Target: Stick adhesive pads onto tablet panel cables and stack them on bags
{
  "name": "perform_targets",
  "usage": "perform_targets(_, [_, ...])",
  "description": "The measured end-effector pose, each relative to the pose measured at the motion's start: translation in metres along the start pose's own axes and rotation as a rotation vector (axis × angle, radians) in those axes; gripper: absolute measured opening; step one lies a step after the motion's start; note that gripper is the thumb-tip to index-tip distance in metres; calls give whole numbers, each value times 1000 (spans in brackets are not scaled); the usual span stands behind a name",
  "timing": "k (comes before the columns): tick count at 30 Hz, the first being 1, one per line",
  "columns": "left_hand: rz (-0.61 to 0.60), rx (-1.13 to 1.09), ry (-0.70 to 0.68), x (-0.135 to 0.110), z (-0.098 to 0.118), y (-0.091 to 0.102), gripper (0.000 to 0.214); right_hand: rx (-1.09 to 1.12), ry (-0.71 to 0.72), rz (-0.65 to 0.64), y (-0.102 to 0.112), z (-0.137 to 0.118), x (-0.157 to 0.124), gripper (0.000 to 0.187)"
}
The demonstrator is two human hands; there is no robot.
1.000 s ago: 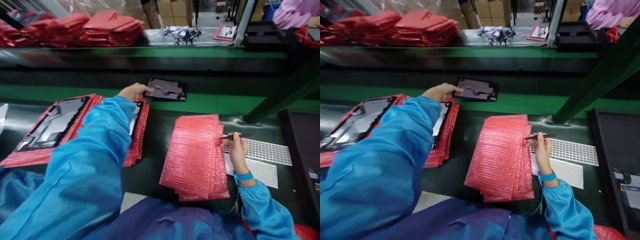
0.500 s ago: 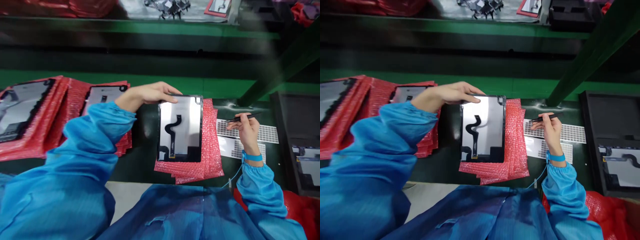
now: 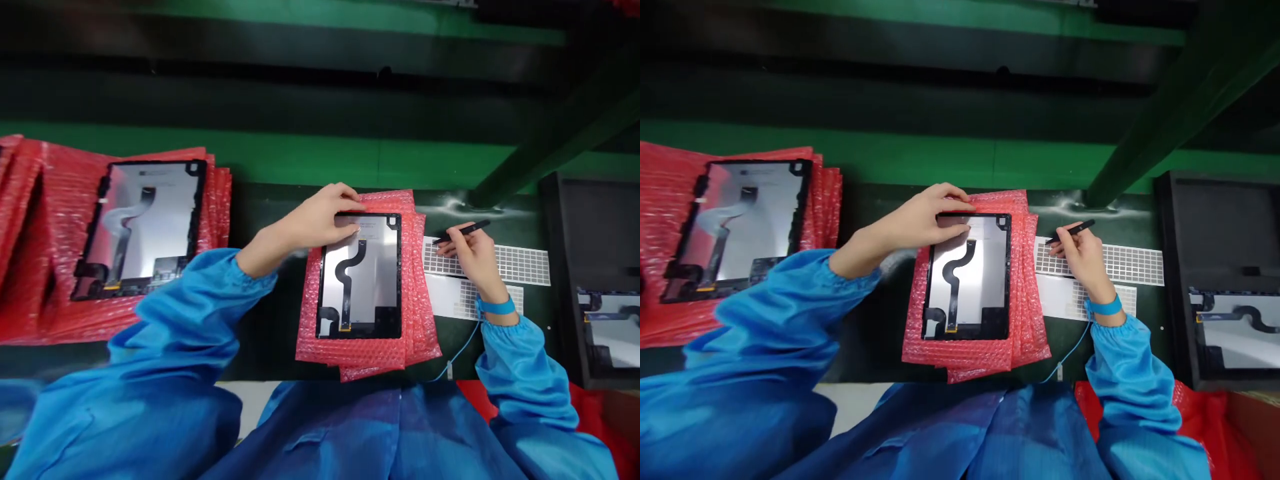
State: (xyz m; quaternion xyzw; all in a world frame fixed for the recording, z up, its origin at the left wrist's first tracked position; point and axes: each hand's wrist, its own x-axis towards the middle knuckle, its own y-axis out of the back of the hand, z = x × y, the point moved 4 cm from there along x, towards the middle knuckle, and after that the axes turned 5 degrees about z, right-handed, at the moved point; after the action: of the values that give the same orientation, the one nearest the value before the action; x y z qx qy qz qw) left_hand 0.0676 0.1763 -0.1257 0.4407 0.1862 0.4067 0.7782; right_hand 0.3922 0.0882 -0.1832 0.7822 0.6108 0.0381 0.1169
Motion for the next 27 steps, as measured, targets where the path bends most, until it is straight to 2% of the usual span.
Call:
perform_targets(2, [106, 85, -56, -13, 23, -7, 32, -16, 2, -2, 0, 0, -1, 50])
perform_targets(4, [131, 124, -159, -27, 55, -22, 32, -32, 4, -5, 0, 0, -2, 49])
perform_targets(7, [9, 190, -365, -43, 107, -53, 37, -61, 10, -1, 0, -2, -3, 47])
perform_targets(10, [-95, 335, -416, -47, 139, -80, 48, -102, 17, 0, 1, -5, -4, 46])
perform_targets(15, [-181, 438, -340, -41, 147, -98, 53, -106, -15, 2, 1, -9, -5, 46])
perform_targets(27, [-201, 434, -324, -38, 153, -97, 48, -93, -54, 17, -1, -14, -4, 50])
